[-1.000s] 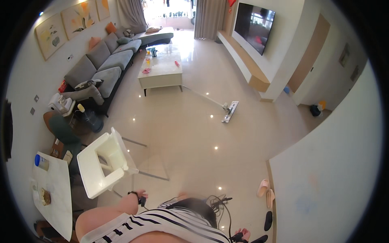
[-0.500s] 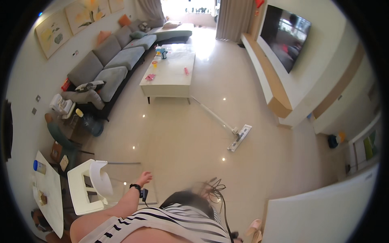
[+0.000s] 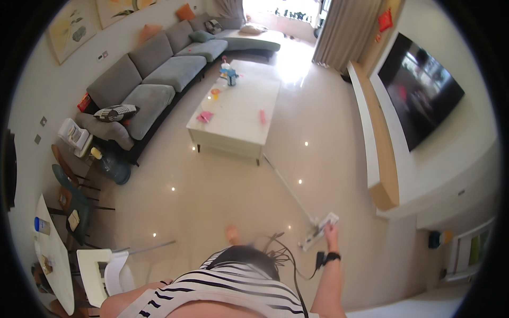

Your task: Picking up various small items from a couch, table, and floor and placing them into a cabinet.

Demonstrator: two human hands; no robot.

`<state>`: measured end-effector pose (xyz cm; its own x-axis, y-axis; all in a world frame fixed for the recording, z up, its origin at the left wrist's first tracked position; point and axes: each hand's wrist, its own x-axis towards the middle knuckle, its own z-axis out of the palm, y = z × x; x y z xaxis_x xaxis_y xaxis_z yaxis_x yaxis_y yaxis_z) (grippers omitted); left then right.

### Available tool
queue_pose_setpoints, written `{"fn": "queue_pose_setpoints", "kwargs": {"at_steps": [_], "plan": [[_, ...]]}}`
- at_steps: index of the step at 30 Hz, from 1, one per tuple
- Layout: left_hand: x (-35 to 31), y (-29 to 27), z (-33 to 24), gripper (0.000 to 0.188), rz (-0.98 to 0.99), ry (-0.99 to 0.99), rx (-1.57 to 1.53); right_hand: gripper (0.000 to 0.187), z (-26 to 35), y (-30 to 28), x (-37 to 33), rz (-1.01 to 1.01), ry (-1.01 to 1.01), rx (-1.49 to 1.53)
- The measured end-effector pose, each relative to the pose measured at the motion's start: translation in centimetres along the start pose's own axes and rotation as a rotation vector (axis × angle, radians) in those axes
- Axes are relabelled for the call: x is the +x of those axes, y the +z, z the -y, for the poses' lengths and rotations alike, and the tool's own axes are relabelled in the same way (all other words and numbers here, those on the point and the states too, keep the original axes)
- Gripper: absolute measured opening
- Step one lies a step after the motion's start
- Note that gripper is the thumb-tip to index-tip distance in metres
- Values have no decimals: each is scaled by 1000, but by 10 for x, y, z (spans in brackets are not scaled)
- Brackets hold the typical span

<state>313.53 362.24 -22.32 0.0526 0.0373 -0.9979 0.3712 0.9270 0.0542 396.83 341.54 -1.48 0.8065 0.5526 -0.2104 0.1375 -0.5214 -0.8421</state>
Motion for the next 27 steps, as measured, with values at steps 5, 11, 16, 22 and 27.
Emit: {"fn": "queue_pose_setpoints", "kwargs": {"at_steps": [5,11,16,22,27], "plan": [[-41,25,-240,20,-194,523,277,26,70,121,25,316,660,277],[-188,132,-561,35,-349,982,257,18,25,177,130,155,1040,681],[-195,189,-694,35,-229,962,356,19,9,216,311,-252,1026,722],[-196,184,-779,40,-123,470,523,18,192,339,532,191,635,207],[-170,210,-926,47,-162,619,595,29,292,444,683,319,296,-125]]}}
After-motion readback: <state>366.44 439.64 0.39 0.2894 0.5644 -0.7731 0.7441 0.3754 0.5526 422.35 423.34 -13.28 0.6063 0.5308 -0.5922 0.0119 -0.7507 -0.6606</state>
